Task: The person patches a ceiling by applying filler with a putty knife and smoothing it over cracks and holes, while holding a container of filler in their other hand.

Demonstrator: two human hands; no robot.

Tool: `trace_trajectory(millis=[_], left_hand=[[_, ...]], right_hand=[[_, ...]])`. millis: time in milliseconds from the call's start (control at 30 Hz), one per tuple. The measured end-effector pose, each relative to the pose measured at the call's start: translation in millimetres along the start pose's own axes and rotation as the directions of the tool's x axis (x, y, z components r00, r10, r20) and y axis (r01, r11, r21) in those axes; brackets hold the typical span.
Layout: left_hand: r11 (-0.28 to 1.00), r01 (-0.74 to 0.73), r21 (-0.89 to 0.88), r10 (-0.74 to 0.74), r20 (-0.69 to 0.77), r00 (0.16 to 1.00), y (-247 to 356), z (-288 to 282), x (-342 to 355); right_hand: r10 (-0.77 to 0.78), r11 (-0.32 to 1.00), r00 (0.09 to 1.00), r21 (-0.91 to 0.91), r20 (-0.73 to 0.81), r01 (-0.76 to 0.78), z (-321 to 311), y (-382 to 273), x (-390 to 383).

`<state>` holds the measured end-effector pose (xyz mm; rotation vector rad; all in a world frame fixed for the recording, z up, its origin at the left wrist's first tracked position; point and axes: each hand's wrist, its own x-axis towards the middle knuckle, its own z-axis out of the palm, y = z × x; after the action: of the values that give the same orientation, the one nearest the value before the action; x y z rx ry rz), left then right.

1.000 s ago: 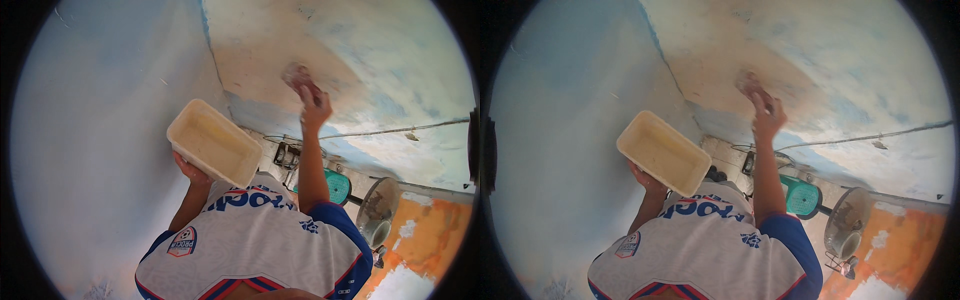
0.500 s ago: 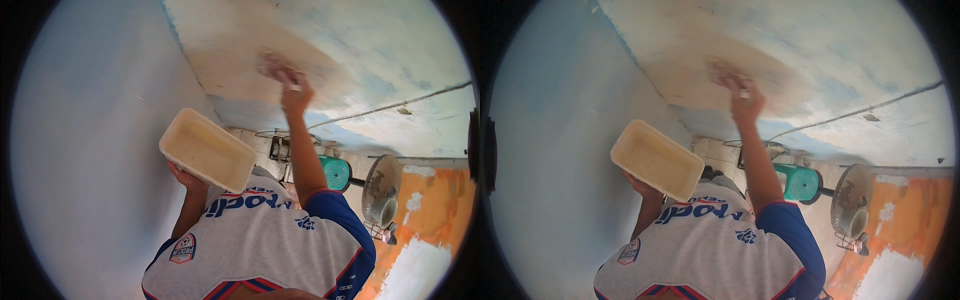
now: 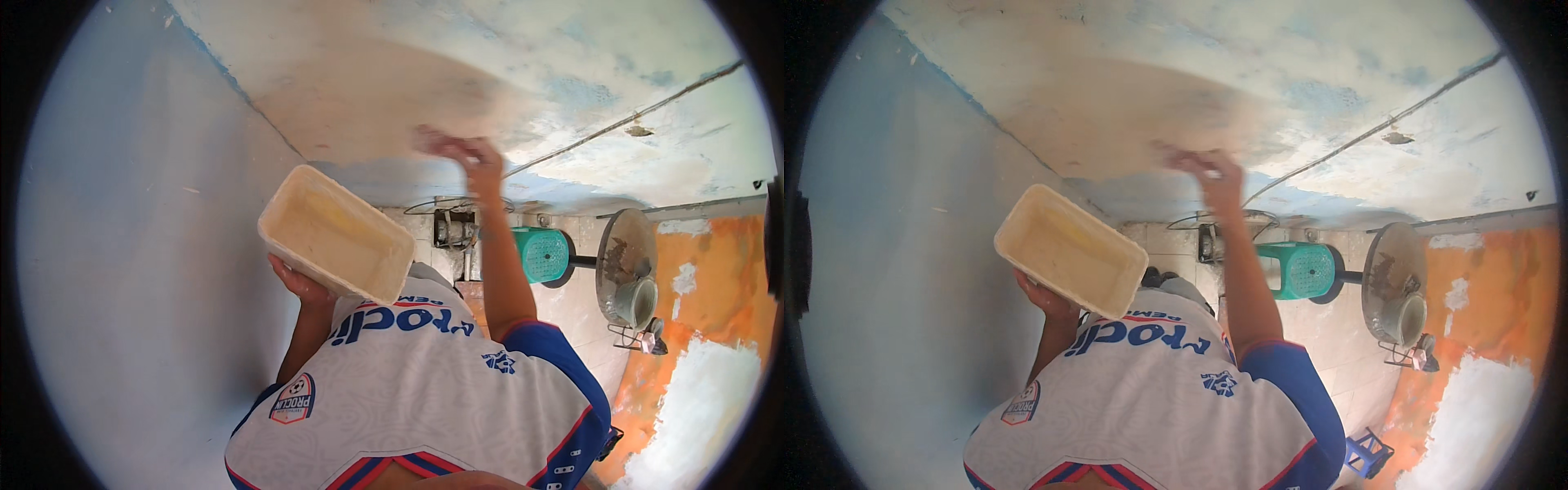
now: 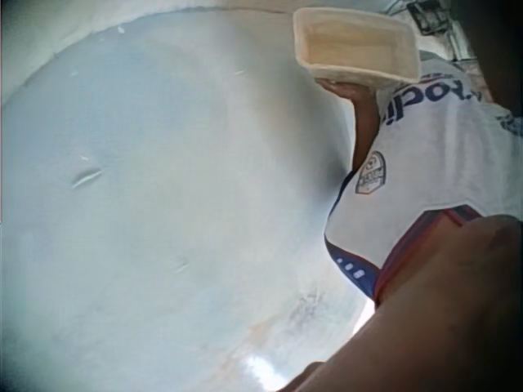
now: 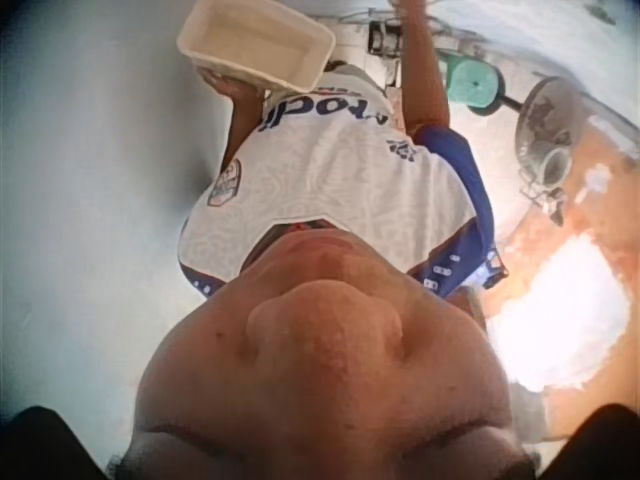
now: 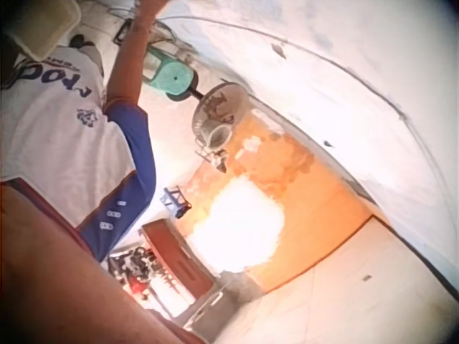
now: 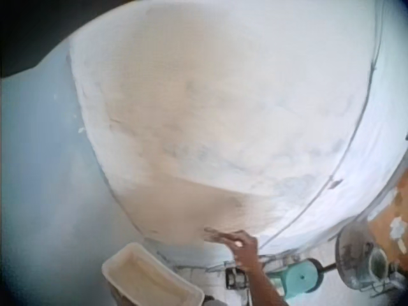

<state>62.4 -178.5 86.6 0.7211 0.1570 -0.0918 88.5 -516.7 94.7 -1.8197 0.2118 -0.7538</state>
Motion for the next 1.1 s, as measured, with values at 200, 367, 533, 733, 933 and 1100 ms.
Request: trace_trajectory(millis=[200, 367, 533, 733, 933, 1100], left_hand=[[0.997, -0.027, -0.069, 0.029, 0.025, 0.999, 7.1, -6.1, 2.7], [0.998, -0.05, -0.023, 0.049, -0.046, 0.998, 9.3, -11.5, 4.4], [0.995, -0.059, -0.075, 0.061, 0.016, 0.998, 5.4, -8.9, 12.3], [0.996, -0.029, -0.083, 0.031, 0.017, 0.999, 1.7, -9.8, 15.4], [0.999, -0.022, -0.031, 0.024, 0.061, 0.998, 10.9, -8.2, 20.1], [0.999, -0.053, 0.0, 0.053, -0.013, 0.998, 16.8, -7.0, 19.0]], right_hand=[[0.0, 0.991, 0.988, -0.132, -0.156, -0.021, 33.0, 29.1, 24.0], [-0.017, 0.997, 0.876, 0.062, -0.482, 0.053, -109.3, 8.5, 45.0], [-0.001, 1.0, 0.803, 0.011, -0.596, 0.009, -172.1, -22.6, 16.9], [0.04, 0.998, 0.998, -0.046, 0.046, -0.038, 16.4, 6.9, -10.9], [0.035, 0.954, 0.997, -0.301, 0.062, -0.014, 119.2, 31.2, 5.7], [0.042, 0.995, 0.974, -0.084, -0.225, -0.062, 13.7, 41.9, 11.2]])
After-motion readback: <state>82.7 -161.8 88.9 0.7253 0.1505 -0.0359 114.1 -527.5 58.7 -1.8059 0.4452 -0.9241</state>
